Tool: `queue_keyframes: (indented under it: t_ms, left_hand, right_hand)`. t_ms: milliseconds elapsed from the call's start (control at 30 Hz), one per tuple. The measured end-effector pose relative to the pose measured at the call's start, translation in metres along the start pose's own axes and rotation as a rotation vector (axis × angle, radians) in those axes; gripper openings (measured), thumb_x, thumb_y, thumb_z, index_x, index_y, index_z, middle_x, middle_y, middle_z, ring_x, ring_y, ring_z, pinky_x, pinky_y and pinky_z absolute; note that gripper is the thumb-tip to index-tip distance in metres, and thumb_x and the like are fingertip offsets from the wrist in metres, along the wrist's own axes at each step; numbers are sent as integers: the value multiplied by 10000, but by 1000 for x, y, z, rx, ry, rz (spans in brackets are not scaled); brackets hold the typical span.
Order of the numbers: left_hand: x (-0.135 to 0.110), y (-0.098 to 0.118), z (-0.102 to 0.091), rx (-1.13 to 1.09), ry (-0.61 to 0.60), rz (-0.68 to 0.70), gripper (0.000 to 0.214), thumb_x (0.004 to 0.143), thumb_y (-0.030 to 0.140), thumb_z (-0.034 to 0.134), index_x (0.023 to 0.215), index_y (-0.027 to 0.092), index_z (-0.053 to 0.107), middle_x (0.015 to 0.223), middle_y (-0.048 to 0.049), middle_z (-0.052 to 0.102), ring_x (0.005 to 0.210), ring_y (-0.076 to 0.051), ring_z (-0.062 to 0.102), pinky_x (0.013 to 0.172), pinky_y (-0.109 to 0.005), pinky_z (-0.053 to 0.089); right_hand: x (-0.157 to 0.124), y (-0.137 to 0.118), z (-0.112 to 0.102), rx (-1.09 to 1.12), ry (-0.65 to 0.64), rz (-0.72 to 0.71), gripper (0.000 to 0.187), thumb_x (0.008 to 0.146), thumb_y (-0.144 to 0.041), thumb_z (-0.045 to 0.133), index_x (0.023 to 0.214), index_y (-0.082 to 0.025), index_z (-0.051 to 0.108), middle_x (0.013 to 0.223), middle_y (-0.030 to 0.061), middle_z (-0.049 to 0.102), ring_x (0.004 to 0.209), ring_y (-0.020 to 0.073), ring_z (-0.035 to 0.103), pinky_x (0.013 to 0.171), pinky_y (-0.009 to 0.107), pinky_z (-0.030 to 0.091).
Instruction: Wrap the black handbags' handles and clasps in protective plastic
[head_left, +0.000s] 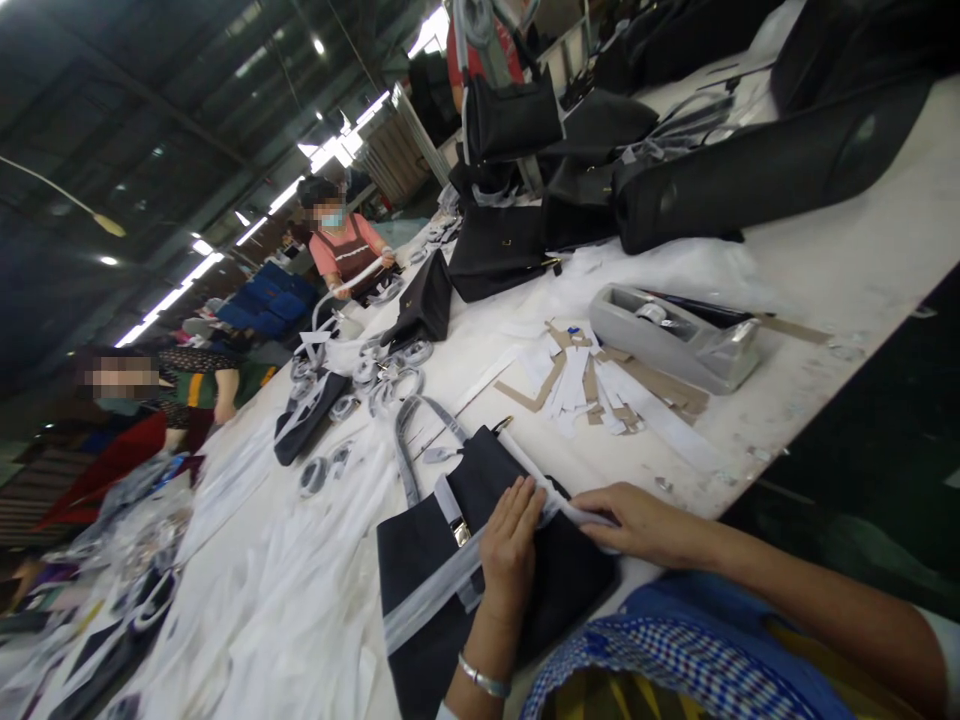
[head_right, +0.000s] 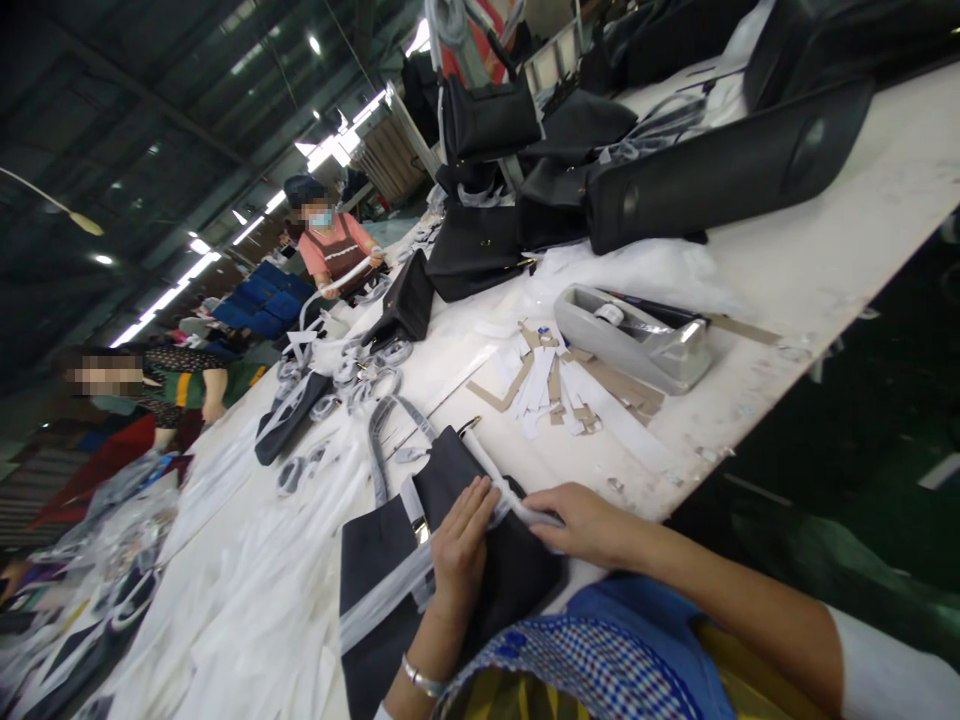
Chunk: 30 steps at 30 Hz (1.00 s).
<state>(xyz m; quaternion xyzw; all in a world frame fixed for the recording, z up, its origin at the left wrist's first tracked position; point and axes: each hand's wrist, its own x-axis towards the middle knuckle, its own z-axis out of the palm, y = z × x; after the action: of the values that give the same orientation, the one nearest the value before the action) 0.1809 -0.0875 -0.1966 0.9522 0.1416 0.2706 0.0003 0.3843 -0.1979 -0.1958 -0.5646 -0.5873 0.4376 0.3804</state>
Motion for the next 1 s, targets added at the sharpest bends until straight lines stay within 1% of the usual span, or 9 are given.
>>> queue_keyframes:
  t_ms: [133,200,300,367,467,567,633,767,1000]
  left_hand:
    - [-6,3,6,-22,37,-30,541,897,-73,322,1304,157,594,1296,-112,653,1283,-208,554,1038,-416,527]
    - [-8,4,7,-32,44,-28,531,896,-75,333,1295,151,601,1293,-115,655,1286,-209,551,1041,-416,523]
    - [-9,4,10,-52,50,-22,530,886,-86,345,1286,144,605,1285,-116,660,1291,-208,546,1049,-416,514]
    - [-9,3,11,-74,67,-31,536,877,-93,348,1276,147,612,1274,-111,668,1285,-199,553,1057,-404,506]
    - [-7,-1,10,-142,76,-65,565,855,-96,342,1279,166,609,1277,-99,668,1286,-189,551,1076,-398,486]
    - [-7,-5,7,-225,-5,-72,548,846,-43,394,1308,180,589,1340,-100,624,1339,-222,496,1106,-452,447]
    - [-7,-5,5,-246,-49,-55,527,849,-7,431,1310,193,589,1367,-97,604,1361,-238,467,1118,-477,423]
    - [-8,-3,7,-202,-6,-49,545,855,-47,386,1296,192,598,1323,-88,640,1346,-207,486,1112,-433,426]
    - [-8,2,13,-182,43,-64,524,876,-56,372,1264,195,619,1295,-82,660,1315,-188,521,1093,-399,448]
  right_hand:
    - [2,2,-8,-26,-93,-32,136,826,-247,524,720,-171,562,680,-24,552,675,139,498,615,234,338]
    - [5,2,-13,4,-176,-47,140,809,-239,525,685,-174,521,657,-38,501,660,128,467,609,234,323]
    - [9,4,-16,66,-286,9,165,759,-250,556,635,-180,473,610,-56,406,612,112,399,563,228,291]
    - [10,5,-12,142,-263,112,167,735,-265,570,626,-181,474,593,-61,392,590,108,384,535,225,275]
    - [6,2,0,221,-120,216,183,768,-305,561,646,-171,537,596,-48,466,592,122,434,534,230,300]
    - [-1,-6,9,174,16,194,213,832,-324,531,824,-163,671,761,4,647,728,184,565,654,259,413]
    - [-5,-10,12,147,57,162,258,860,-324,516,967,-168,692,909,35,703,859,226,609,775,290,455]
    - [-10,-8,9,108,-8,102,266,883,-302,501,1028,-165,677,1003,58,708,955,237,618,862,301,458]
    - [-18,-7,-15,-90,-204,51,195,887,-243,508,945,-175,681,914,54,691,859,212,622,786,291,440]
